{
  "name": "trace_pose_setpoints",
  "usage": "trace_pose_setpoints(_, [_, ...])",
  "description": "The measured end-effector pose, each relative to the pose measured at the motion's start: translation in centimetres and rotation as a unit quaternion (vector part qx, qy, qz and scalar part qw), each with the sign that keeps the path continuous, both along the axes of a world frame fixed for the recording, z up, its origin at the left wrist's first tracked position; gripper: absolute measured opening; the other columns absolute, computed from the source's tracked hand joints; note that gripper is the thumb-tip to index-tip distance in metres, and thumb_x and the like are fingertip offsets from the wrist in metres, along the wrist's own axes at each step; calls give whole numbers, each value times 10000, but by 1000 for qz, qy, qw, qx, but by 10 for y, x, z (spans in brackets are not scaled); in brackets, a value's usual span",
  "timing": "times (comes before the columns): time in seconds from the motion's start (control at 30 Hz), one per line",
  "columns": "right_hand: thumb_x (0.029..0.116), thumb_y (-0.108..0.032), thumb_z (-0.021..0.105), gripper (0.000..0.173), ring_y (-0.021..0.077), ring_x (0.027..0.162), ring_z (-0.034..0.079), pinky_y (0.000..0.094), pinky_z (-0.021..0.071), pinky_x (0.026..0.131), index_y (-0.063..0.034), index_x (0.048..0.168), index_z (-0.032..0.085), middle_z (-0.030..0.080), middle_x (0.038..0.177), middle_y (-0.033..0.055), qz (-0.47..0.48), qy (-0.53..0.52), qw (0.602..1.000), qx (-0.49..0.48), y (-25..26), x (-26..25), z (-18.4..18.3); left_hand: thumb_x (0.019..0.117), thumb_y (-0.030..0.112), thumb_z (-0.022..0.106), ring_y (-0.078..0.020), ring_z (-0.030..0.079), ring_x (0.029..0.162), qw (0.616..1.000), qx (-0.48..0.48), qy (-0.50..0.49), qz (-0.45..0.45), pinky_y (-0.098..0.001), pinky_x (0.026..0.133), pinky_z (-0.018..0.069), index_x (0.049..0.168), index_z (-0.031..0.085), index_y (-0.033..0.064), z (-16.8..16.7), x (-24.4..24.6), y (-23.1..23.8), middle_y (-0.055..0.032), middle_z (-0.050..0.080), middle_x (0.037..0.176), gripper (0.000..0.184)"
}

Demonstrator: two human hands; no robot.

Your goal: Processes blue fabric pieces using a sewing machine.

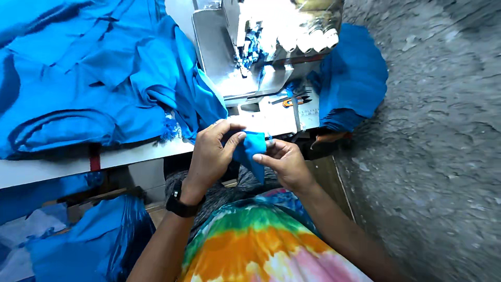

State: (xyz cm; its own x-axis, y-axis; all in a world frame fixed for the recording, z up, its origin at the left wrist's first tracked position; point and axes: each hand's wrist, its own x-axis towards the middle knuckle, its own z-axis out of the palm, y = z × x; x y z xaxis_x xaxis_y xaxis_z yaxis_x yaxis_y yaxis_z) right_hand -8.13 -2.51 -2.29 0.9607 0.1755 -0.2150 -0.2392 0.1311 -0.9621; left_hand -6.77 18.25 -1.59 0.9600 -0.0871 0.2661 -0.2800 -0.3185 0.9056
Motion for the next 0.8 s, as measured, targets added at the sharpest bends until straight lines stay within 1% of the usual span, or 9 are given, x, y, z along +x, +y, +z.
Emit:
trace_pose_setpoints(0.07, [784,60,816,220,123,779,717,295,627,755,-11,978,740,747,882,83,-32,-16,999,19,9,0,2,936,188,754,-122,690,953,998,-47,-20,27,-310,824,627,1259,650,68,0,-14,-2,-51,647,1230,360])
trace_pose_setpoints(0.2, [693,60,878,300,99,694,686,276,615,654,-67,875,676,713,793,44,-25,-57,998,16,29,6,12,811,399,860,-68,688,801,998,-51,26,12,-271,719,624,989,692,98,-4,-46,-14,24,698,926,388])
trace_pose_setpoints(0.27, [657,66,891,359,76,683,675,249,603,629,-88,892,667,708,792,16,9,-90,996,-3,38,9,18,867,268,820,-50,675,807,998,-47,21,18,-246,718,604,900,715,87,-6,-50,-12,24,698,892,212])
trace_pose_setpoints(0.33, [664,24,906,419,50,705,662,219,597,635,-112,967,650,693,839,-17,15,-176,983,-44,36,15,21,885,100,768,-93,705,924,996,-82,13,42,-268,750,621,881,698,87,3,-49,1,-11,723,1039,72])
trace_pose_setpoints(0.43, [727,51,792,312,27,688,604,179,555,617,-83,957,630,636,837,-26,-11,-306,942,-138,26,25,22,822,-52,668,-87,700,981,988,-120,-17,98,-235,717,585,906,571,122,16,-44,15,-6,719,1165,216])
trace_pose_setpoints(0.47, [740,61,766,264,33,717,613,186,565,648,-68,937,645,639,848,-16,-15,-335,929,-155,24,27,22,822,-61,644,-61,687,951,986,-118,-29,110,-209,712,573,968,549,135,18,-42,16,21,708,1123,263])
trace_pose_setpoints(0.57, [749,23,776,217,89,890,631,240,559,783,-79,892,650,648,925,12,-4,-378,911,-167,25,29,21,894,-42,670,-61,667,988,990,-86,-63,91,-235,866,583,1201,605,78,17,-37,17,23,680,1099,336])
trace_pose_setpoints(0.67, [749,92,757,234,161,1042,686,299,606,863,-51,876,621,699,1080,95,24,-362,925,-115,27,28,18,905,26,733,-88,645,1009,989,-58,-96,93,-243,883,567,1119,733,87,12,-34,16,3,663,1068,222])
trace_pose_setpoints(0.8, [789,132,705,268,105,891,716,260,618,775,-70,944,620,732,984,46,44,-285,957,-33,28,22,16,933,87,722,-70,622,1006,988,-45,-104,103,-204,862,542,1013,737,81,11,-31,14,5,635,1047,82])
